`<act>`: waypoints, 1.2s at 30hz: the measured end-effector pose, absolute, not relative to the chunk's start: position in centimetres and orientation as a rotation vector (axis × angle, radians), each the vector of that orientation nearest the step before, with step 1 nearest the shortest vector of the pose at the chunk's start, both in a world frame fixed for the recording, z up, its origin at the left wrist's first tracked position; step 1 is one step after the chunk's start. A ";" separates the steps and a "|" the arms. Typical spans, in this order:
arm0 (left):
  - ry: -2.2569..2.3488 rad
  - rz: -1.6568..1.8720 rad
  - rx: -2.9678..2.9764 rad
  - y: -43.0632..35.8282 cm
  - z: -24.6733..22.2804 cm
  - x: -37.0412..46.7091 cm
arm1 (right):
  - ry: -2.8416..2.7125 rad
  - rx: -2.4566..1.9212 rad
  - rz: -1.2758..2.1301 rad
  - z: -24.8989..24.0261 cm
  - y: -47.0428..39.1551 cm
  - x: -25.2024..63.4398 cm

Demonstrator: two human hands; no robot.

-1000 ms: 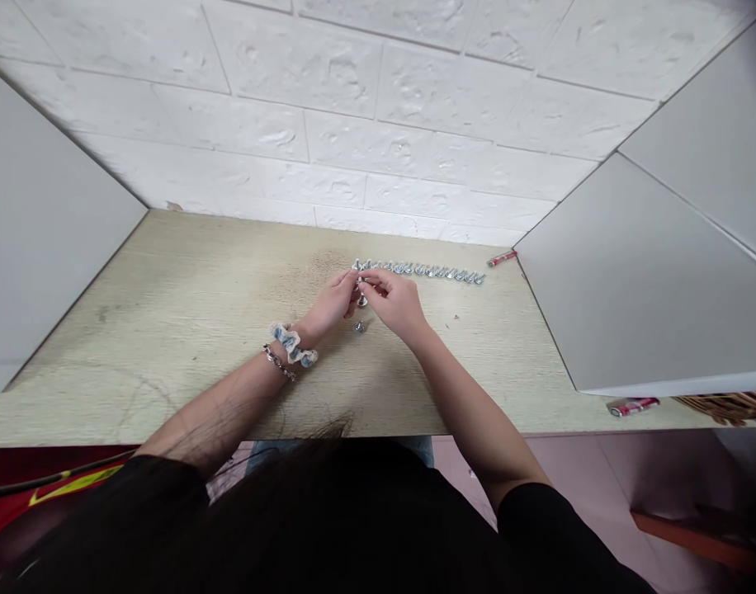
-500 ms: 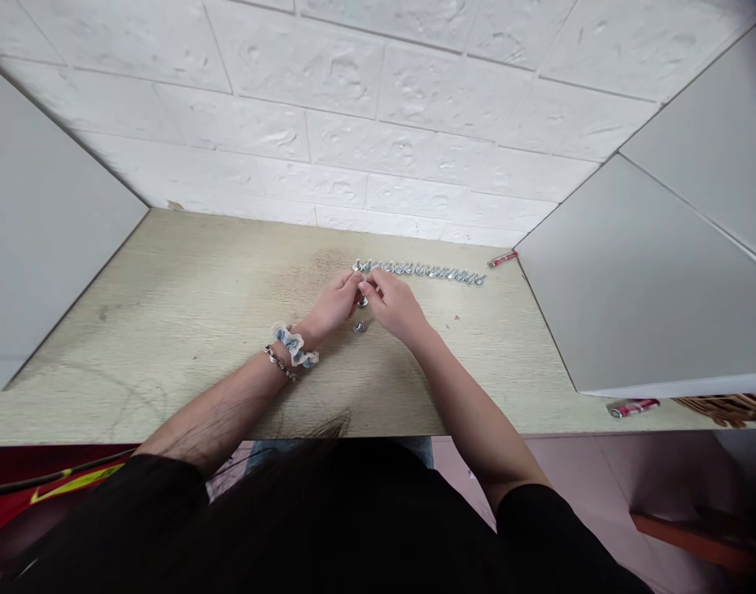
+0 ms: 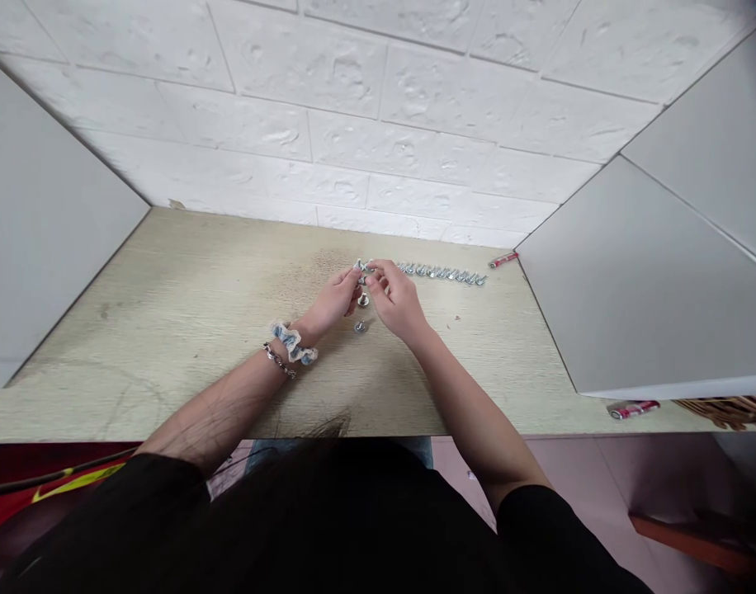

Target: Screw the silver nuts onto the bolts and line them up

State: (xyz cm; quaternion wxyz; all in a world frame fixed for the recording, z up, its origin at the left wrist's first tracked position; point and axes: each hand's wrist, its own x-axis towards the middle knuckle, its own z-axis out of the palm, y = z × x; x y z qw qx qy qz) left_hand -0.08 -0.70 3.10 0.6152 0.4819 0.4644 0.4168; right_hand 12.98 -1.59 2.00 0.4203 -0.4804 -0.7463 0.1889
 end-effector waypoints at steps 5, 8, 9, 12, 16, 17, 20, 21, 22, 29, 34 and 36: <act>1.089 0.992 1.120 -0.4 2.6 -0.3 | -2.000 -1.072 0.458 1.5 -1.0 12.9; 1.104 0.987 1.119 -0.4 2.3 -0.3 | -2.020 -1.119 0.441 1.4 -0.8 13.0; 1.103 0.983 1.120 -0.4 2.3 -0.3 | -2.027 -1.141 0.432 1.4 -0.8 13.1; 1.102 0.982 1.129 -0.5 2.2 -0.2 | -2.045 -1.211 0.410 1.6 -0.9 13.1; 1.124 0.969 1.176 -0.5 2.1 -0.1 | -2.051 -1.279 0.367 1.7 -1.3 13.0; 1.124 0.962 1.187 -0.5 2.1 -0.1 | -2.053 -1.289 0.353 1.7 -1.4 12.9; 1.122 0.941 1.228 -0.6 2.1 -0.1 | -2.058 -1.326 0.324 1.7 -1.5 12.8; 1.124 0.934 1.240 -0.6 2.1 -0.1 | -2.061 -1.341 0.323 1.7 -1.5 12.8; 1.124 0.930 1.245 -0.7 2.2 -0.1 | -2.066 -1.362 0.329 1.7 -1.5 12.8; 1.070 0.943 1.027 -0.8 3.0 -0.1 | -1.962 -1.427 0.372 2.1 -1.4 13.3; 1.009 0.946 0.969 -0.7 3.0 -0.4 | -2.088 -1.075 0.310 1.6 -1.2 13.2; 1.030 0.956 0.981 -0.7 3.0 -0.4 | -2.119 -1.059 0.301 1.4 -1.1 13.1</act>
